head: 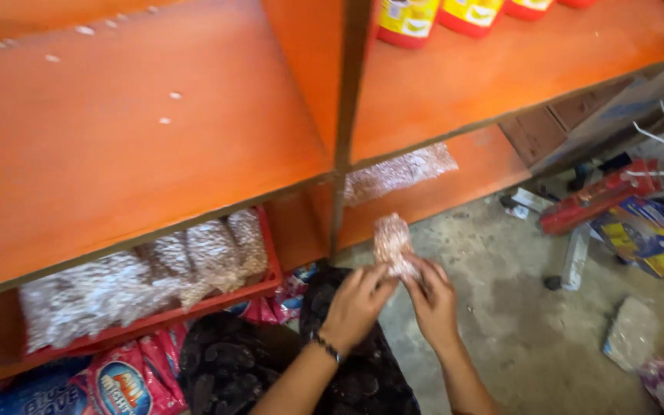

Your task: Organizing and restocking bags of peanuts and snacks on grocery store shelves.

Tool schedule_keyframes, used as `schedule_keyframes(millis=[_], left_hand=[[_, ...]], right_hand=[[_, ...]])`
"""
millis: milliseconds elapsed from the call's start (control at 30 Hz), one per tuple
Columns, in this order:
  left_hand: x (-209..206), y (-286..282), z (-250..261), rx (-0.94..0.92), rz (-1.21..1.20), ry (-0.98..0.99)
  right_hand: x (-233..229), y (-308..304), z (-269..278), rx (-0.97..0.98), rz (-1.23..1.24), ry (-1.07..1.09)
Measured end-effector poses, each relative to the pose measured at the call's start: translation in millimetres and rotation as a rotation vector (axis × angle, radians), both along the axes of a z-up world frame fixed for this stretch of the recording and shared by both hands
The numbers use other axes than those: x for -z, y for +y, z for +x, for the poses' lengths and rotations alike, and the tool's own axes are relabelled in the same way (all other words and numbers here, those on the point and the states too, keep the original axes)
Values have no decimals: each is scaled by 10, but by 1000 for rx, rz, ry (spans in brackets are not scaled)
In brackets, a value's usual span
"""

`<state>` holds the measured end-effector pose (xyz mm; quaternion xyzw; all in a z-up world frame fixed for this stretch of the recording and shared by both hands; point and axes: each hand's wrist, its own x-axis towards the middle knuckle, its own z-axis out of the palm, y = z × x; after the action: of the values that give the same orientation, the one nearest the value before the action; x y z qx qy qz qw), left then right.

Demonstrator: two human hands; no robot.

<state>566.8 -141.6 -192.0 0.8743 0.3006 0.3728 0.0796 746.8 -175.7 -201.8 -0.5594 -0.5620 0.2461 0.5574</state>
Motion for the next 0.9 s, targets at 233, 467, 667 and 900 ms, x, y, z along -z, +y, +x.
schedule_keyframes(millis=[233, 467, 667, 900], left_hand=[[-546, -606, -527, -14, 89, -73], [-832, -956, -914, -99, 145, -168], [-909, -1061, -1166, -163, 162, -263], [-1173, -1181, -1561, -241, 298, -295]], right_hand=[[-452, -514, -355, -128, -7, 78], [-818, -680, -797, -145, 69, -16], [-1122, -706, -1101, -178, 173, -97], [-1437, -679, -1496, -298, 330, -169]])
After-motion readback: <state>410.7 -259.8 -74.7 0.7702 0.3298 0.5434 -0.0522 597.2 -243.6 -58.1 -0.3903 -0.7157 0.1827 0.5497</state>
